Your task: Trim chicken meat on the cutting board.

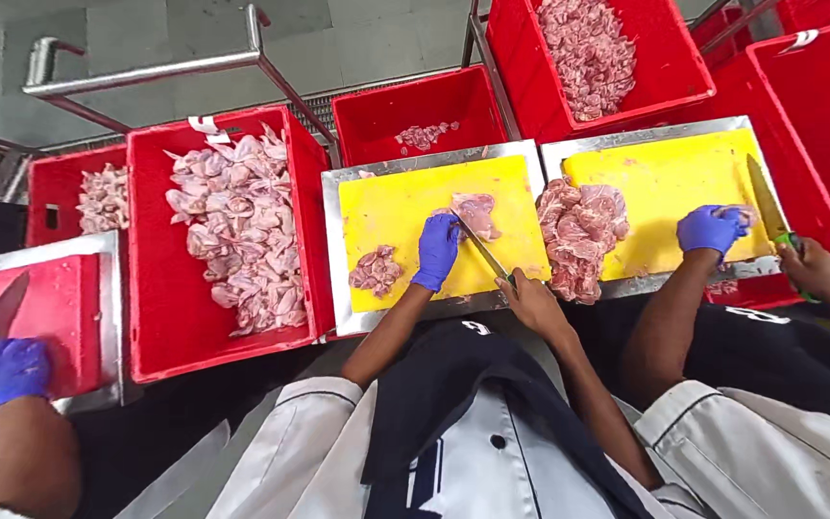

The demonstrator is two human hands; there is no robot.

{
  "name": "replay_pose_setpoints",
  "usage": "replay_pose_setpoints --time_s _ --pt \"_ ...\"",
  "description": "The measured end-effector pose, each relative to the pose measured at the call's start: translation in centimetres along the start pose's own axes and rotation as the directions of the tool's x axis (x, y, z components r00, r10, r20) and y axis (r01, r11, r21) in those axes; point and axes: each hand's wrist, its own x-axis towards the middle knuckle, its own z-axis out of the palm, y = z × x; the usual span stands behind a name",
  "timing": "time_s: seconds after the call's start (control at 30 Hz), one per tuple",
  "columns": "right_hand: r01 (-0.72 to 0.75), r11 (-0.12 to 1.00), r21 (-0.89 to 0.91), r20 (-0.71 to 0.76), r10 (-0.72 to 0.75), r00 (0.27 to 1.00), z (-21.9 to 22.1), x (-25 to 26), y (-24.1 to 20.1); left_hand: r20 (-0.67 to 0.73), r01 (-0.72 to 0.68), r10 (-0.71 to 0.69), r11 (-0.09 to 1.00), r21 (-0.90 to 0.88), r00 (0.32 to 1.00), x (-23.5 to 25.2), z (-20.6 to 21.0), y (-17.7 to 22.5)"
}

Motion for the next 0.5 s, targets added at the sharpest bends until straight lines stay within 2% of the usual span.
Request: replay_pose_setpoints --time_s 0.17,0.37,0.43,0.5 --pt "-0.025 1.000 0.000 0.075 0.025 0.997 -1.0 1.6 -3.0 -0.078 -0.053 0.054 0.999 0.011 0.996 -0.1 0.8 -0.8" --pt "0.012 0.995 0.097 -0.007 -0.011 1.000 -1.5 8.4 -9.8 -0.049 -0.108 0.109 0.994 0.016 0.993 -0.5 0.5 -1.2" --pt "-0.008 0.997 0.083 -0.010 0.009 1.000 -1.0 7.3 -9.4 -0.058 -0.122 0.122 0.992 0.014 0.991 -0.6 0.5 -1.3" --pt "-0.066 0.996 0.064 0.022 0.065 0.998 0.1 4.3 -7.2 -0.062 -0.114 0.114 0.994 0.000 0.992 -0.7 0.6 -1.3"
